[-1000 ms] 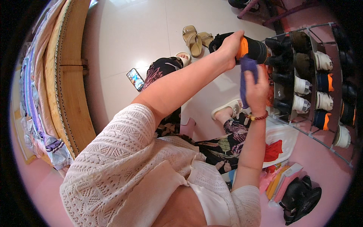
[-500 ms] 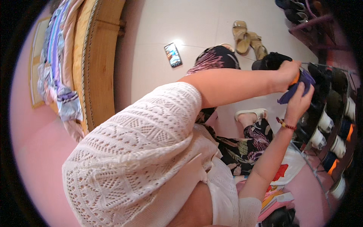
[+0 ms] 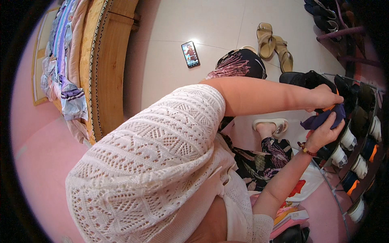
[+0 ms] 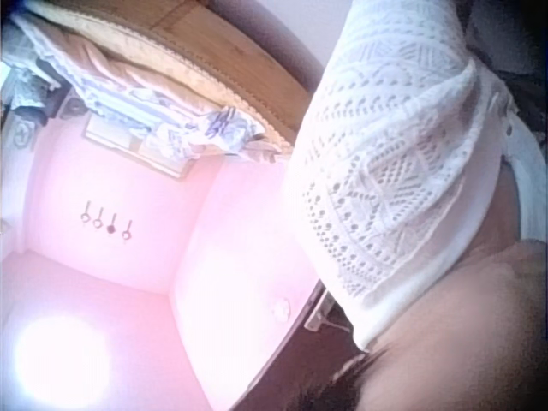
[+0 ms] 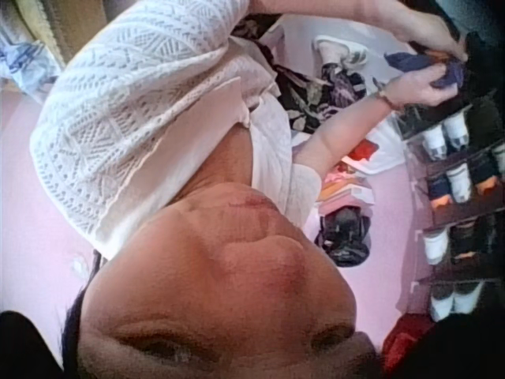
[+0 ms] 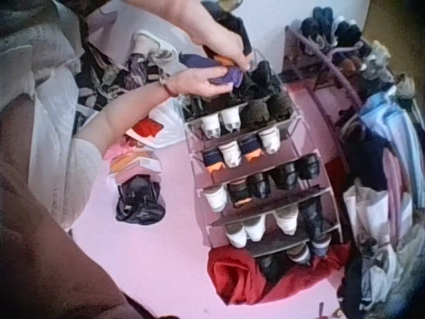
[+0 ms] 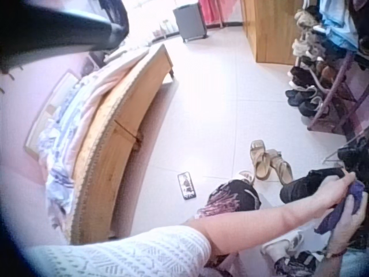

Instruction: The person wipes a black sneaker with a purple cloth while sitting near a shoe rack. They pick up the shoe, wipe the exterior sides and sole by hand, and return it to the rack.

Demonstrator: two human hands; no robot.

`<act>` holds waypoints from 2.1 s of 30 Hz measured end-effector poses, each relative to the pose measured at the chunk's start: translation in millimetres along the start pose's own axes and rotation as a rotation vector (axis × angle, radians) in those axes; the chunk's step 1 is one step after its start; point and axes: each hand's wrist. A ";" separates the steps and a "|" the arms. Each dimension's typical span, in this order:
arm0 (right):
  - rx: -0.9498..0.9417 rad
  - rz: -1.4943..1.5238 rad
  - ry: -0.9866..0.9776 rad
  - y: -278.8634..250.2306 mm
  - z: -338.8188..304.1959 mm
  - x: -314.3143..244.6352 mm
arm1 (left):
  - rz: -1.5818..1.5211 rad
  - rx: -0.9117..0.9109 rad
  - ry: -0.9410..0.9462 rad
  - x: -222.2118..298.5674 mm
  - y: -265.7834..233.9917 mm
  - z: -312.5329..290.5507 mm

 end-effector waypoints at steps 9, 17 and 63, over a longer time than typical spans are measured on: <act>-0.077 -0.212 -0.220 14.9 -3.2 -2.7 | -0.146 0.107 0.082 -3.9 -1.8 9.5; -0.201 -0.265 -0.303 20.9 -22.1 -0.6 | -0.261 0.160 0.024 11.4 -6.1 8.9; -0.368 -0.279 0.044 -23.4 20.7 18.3 | 1.308 -0.162 0.713 -29.2 -21.1 -22.2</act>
Point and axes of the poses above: each hand's wrist, its own z-axis towards the middle knuckle, its own y-axis out of the palm, x = y × z, and after that the axes turned 9 degrees about x, right-handed
